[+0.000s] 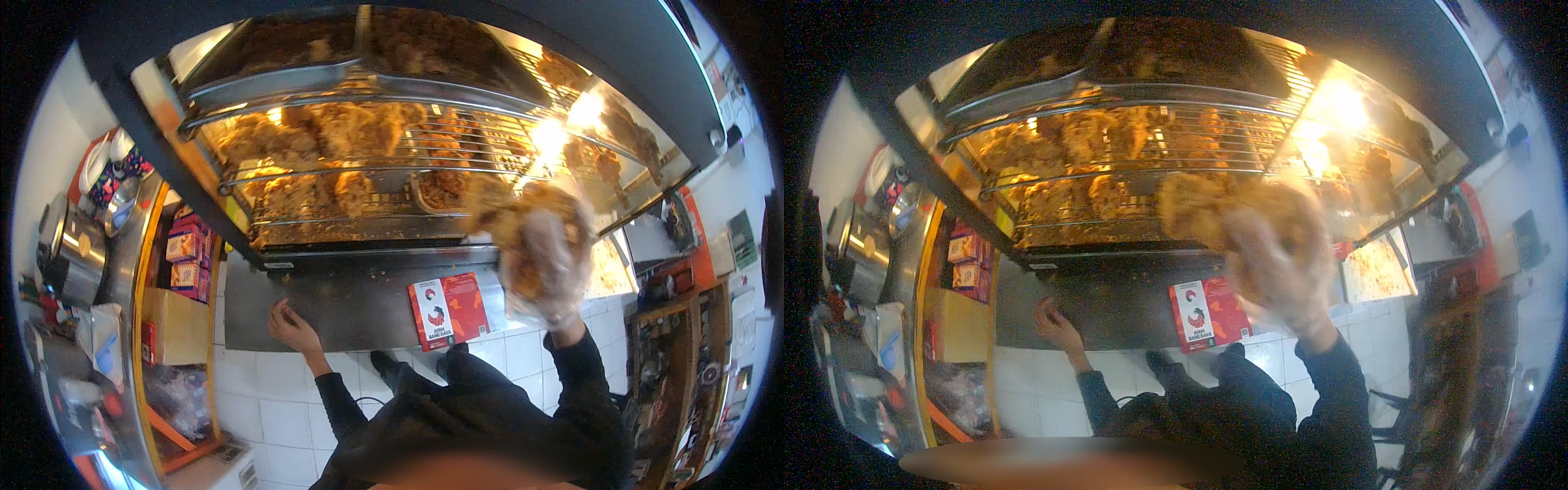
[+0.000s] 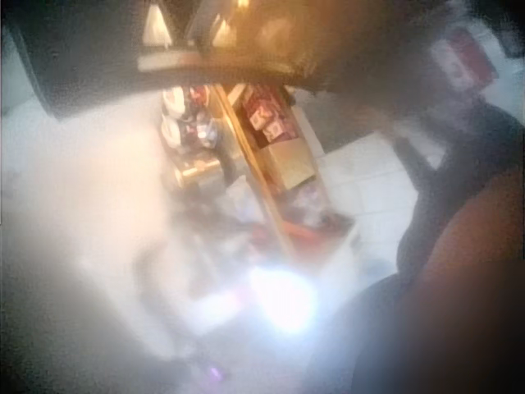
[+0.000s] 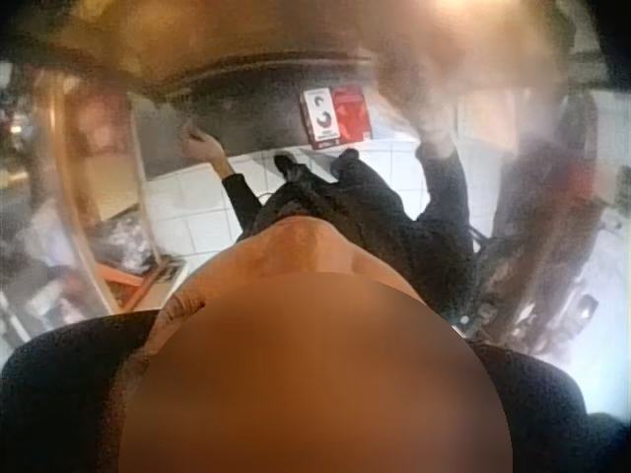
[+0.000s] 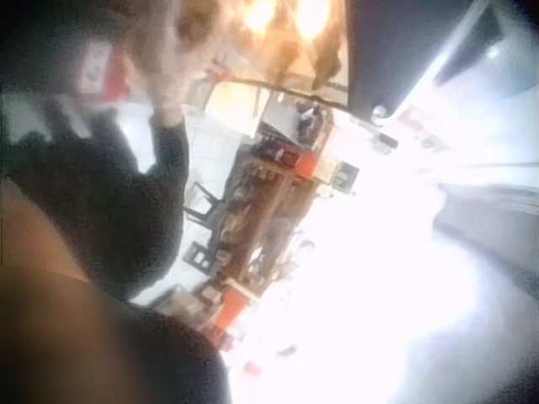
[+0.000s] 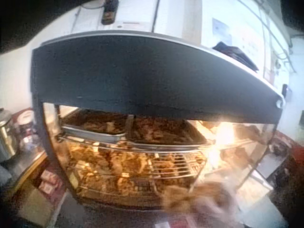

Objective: The person assembles a takeout order by folding a colorful paper box, placing it on a stack, and using a phone and receipt printer. They then retrieve fried chicken from a display case, place it in a plastic bag, and scoop rice into a paper bag before sealing it.

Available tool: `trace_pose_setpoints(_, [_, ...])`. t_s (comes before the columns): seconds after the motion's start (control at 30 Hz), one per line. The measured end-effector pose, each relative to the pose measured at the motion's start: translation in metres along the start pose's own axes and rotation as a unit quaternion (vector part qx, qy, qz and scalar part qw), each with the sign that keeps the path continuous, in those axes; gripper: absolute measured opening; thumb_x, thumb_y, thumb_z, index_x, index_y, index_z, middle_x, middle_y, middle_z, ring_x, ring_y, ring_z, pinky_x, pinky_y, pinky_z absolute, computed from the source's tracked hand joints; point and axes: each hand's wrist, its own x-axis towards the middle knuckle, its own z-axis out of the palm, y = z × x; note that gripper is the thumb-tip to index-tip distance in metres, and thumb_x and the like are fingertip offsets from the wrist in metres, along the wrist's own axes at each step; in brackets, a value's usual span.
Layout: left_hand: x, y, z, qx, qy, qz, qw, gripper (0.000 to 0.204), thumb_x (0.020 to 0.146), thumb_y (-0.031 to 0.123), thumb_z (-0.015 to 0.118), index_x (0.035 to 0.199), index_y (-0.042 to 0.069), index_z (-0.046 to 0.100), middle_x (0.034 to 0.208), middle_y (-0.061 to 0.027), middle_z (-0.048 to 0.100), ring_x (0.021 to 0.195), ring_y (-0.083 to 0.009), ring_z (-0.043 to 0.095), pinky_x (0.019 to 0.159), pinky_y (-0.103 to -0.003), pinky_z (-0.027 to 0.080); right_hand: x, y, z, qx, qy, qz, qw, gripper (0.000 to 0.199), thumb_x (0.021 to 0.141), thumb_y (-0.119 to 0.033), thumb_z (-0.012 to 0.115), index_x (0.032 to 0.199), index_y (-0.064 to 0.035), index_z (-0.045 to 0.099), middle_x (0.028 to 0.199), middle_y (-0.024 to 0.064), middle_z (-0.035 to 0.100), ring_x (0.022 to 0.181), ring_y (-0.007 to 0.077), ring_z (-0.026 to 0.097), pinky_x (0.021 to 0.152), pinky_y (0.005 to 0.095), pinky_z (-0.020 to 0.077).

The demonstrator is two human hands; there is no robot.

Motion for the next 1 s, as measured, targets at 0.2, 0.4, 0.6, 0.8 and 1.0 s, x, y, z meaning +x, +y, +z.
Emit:
trace_pose_setpoints(0.2, [-0.019,0.124,0.001,-0.254,-0.018,0.008,0.967,0.017,0.101,0.012,0.053,0.112,0.003,0.062,0.112,-0.0106,0.065,0.111,-0.0225,0.06,0.098,-0.036,0.045,-0.076,0.094,-0.044,0.16,0.324,0.294,0.885,0.055,0.08,-0.032,0.076,0.124,-0.0023,0.059,0.124,0.0138,0.059,0.112,0.0283,0.058,0.094,0.0439,0.0486])
trace_pose_setpoints(0.4, [-0.056,0.296,0.061,-0.505,-0.311,0.129,0.794,0.028,0.1,0.005,0.055,0.126,-0.004,0.057,0.128,-0.0175,0.06,0.117,-0.0239,0.061,0.101,-0.035,0.049,-0.135,0.177,-0.079,0.282,0.392,0.387,0.785,0.054,0.082,-0.031,0.073,0.125,-0.0017,0.057,0.117,0.0136,0.061,0.1,0.0253,0.059,0.082,0.0394,0.0478])
trace_pose_setpoints(0.6, [-0.093,0.35,0.098,-0.428,-0.012,0.219,0.877,0.03,0.097,0.008,0.059,0.124,0.0,0.052,0.137,-0.0166,0.049,0.129,-0.0292,0.048,0.106,-0.039,0.042,-0.172,0.273,-0.089,0.402,0.35,0.423,0.732,0.053,0.085,-0.031,0.071,0.126,-0.0011,0.056,0.11,0.0133,0.062,0.088,0.0223,0.06,0.07,0.0348,0.0469])
trace_pose_setpoints(0.8, [-0.142,0.424,0.149,-0.127,0.115,0.476,0.863,0.056,0.1,0.041,0.047,0.149,0.016,0.038,0.159,-0.0246,0.019,0.149,-0.0433,0.008,0.118,-0.061,0.005,-0.196,0.309,-0.09,0.47,0.308,0.471,0.68,0.052,0.087,-0.03,0.069,0.127,-0.0005,0.055,0.103,0.0131,0.063,0.076,0.0192,0.06,0.058,0.0303,0.046])
trace_pose_setpoints(1.0, [-0.116,0.422,0.174,-0.006,0.235,0.488,0.84,0.063,0.101,0.056,0.025,0.157,0.026,0.022,0.161,-0.0251,0.009,0.15,-0.0425,0.0,0.116,-0.064,-0.004,-0.204,0.326,-0.099,0.503,0.312,0.535,0.603,0.051,0.089,-0.03,0.067,0.128,0.0001,0.053,0.096,0.0128,0.064,0.065,0.0162,0.061,0.046,0.0258,0.0452])
